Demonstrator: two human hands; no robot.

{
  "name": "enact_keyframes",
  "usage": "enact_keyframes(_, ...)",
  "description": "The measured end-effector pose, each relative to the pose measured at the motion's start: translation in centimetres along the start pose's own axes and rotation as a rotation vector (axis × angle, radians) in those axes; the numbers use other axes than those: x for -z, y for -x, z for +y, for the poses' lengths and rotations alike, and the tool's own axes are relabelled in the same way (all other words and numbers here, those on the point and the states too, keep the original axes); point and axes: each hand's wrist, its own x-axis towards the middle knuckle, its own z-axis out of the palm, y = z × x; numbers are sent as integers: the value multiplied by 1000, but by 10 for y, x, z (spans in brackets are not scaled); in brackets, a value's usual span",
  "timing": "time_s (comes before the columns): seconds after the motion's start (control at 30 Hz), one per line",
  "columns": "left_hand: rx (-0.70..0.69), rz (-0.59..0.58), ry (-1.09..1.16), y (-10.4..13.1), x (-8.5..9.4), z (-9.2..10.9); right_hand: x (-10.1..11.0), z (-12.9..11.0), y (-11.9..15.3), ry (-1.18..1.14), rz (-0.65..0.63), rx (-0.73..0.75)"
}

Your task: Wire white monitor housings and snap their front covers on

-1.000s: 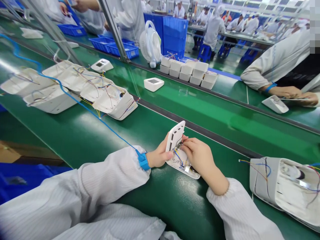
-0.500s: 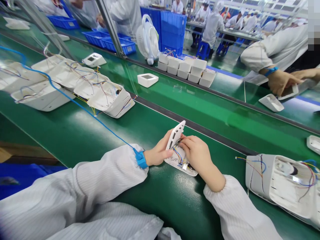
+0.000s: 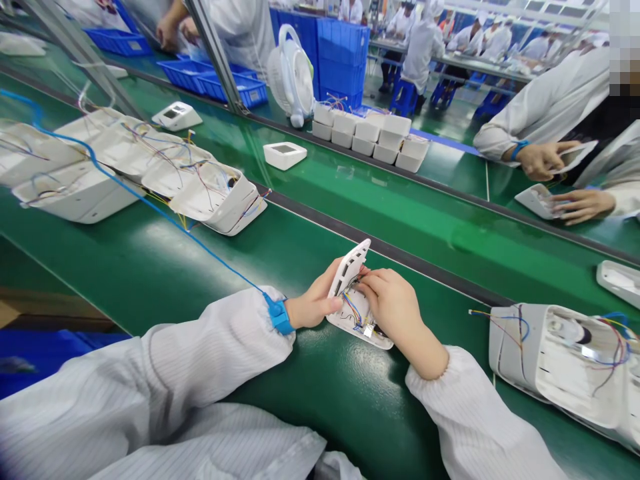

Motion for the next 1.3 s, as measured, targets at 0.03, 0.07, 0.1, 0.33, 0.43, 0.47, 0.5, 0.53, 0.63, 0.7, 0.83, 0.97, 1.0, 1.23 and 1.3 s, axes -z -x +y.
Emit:
enact_keyframes(0.03, -2, -5, 1, 0, 0, 0, 0, 0, 0, 3, -3, 7)
enact_keyframes(0.07, -5, -8, -2, 0, 0, 0, 1, 0, 0, 3, -5, 16)
enact_keyframes(0.1, -8, -9, -8, 0, 0, 0, 1, 0, 0, -1, -5, 26)
enact_keyframes(0.33, -10, -22, -65, -2, -1, 5, 2, 0, -1, -30, 2, 50)
enact_keyframes(0.43, -24, -48, -123, -3, -1, 9, 1, 0, 0, 0, -11, 42)
enact_keyframes(0.47, -30, -54, -149, -3, -1, 10, 1, 0, 0, 10, -19, 39)
enact_keyframes(0.5, -33, -61, -172, -4, -1, 11, 1, 0, 0, 21, -26, 35)
enact_keyframes(0.53, -37, -68, -189, -4, -1, 13, 1, 0, 0, 32, -31, 31)
enact_keyframes(0.63, -51, -90, -210, -5, -1, 16, 2, -1, 0, 75, -35, 18)
enact_keyframes(0.7, -51, -100, -232, -6, -1, 17, 2, -1, 1, 114, -35, 14)
enact_keyframes(0.83, -26, -116, -247, -7, 0, 18, -1, -3, 2, 152, -42, 4)
enact_keyframes(0.97, -20, -100, -137, -7, 0, 13, 2, -6, -2, 71, -80, -65)
enact_keyframes(1.0, -17, -87, -105, -7, 0, 11, 6, -6, -3, 31, -103, -86)
enact_keyframes(1.23, 15, -27, -49, -4, -1, 6, 39, 12, -10, 11, -413, -325)
enact_keyframes(1.3, 22, -36, -49, -4, -1, 5, 39, 15, -11, 6, -480, -360)
